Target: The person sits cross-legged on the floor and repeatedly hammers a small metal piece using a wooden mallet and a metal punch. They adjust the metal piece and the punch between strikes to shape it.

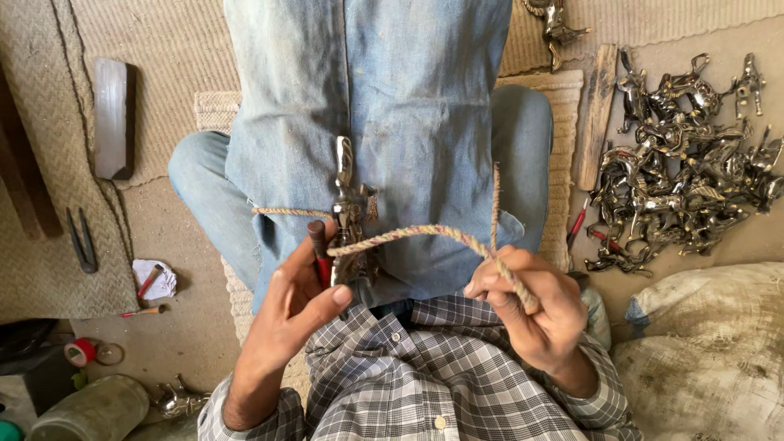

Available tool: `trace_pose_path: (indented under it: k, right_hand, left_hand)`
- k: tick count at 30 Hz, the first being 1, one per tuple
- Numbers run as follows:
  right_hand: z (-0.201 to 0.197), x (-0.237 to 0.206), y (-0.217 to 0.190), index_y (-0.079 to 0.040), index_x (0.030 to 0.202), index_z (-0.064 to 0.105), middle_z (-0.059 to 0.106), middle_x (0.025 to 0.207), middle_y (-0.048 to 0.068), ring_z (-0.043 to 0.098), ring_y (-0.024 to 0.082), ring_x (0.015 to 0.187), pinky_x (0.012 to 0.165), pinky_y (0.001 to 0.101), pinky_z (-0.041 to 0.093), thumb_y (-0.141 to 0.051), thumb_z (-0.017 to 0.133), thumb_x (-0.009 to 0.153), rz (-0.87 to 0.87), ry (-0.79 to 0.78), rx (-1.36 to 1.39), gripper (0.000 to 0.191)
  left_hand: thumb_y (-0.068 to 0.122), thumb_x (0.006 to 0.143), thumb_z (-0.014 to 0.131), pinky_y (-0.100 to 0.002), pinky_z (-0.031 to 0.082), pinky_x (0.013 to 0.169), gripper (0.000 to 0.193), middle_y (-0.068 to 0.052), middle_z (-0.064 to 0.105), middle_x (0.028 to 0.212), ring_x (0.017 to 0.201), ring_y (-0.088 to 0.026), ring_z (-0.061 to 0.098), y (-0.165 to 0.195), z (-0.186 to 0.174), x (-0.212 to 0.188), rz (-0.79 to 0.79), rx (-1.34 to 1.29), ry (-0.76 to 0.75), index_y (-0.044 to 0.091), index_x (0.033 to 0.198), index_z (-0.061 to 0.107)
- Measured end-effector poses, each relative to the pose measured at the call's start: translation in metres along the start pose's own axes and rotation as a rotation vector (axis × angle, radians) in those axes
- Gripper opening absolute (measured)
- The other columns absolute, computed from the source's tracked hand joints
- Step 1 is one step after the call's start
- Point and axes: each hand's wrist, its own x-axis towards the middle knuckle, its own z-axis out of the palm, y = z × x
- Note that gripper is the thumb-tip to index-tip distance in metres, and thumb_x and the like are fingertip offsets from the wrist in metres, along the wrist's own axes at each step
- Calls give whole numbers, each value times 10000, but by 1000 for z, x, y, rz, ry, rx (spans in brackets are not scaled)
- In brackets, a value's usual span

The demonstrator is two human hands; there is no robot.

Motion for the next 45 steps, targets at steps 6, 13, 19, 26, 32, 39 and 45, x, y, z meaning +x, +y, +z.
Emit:
trace_pose_path:
  k: [6,13,19,26,32,39,45]
  right_hand:
    - [-13,-14,28,66,1210,587,717,879,112,678,126,731,642,254,562,-56,614,1040,311,171,-6,211]
    - [-46,-19,51,46,1195,675,673,885,66,613,76,698,572,205,480,27,643,1009,327,178,-226,189]
    - [-43,-18,44,11,1202,679,661,915,39,630,93,784,684,221,519,24,675,970,209,94,-264,232]
    - [-56,-14,57,0,1167,719,662,901,62,606,97,722,606,203,448,16,733,981,178,140,-487,187]
    - [-81,-5,105,8,1171,748,675,921,78,624,115,792,678,215,464,-70,770,1089,156,211,-706,115]
    - [-89,39,144,-28,1197,726,661,827,40,513,139,531,415,287,398,-222,715,1033,777,441,-169,254]
    - [-78,93,150,0,1239,613,689,1154,137,727,259,1041,961,331,630,-245,634,1082,510,537,538,292]
  left_hand:
    - [157,833,764,-256,304,513,737,34,464,670,603,-59,403,11,13,3,-39,466,78,-35,1498,510]
    - [137,899,717,-256,274,446,519,50,467,580,509,-41,386,11,24,1,-62,394,202,20,1398,633]
    - [161,946,707,-284,431,473,367,-54,675,799,531,-85,559,3,34,8,272,761,328,-39,1250,662]
    - [238,928,792,-326,457,456,267,-80,663,783,590,-158,619,4,45,12,509,1188,497,1,1037,736]
    - [232,871,828,-343,407,464,235,-51,541,716,553,-165,555,-1,32,13,608,1106,527,22,926,738]
    - [175,862,791,-330,400,472,149,-64,580,762,562,-159,561,-16,29,16,763,968,569,38,858,733]
    - [145,874,806,-350,403,497,124,-56,565,769,578,-183,551,-14,35,12,794,933,559,55,855,723]
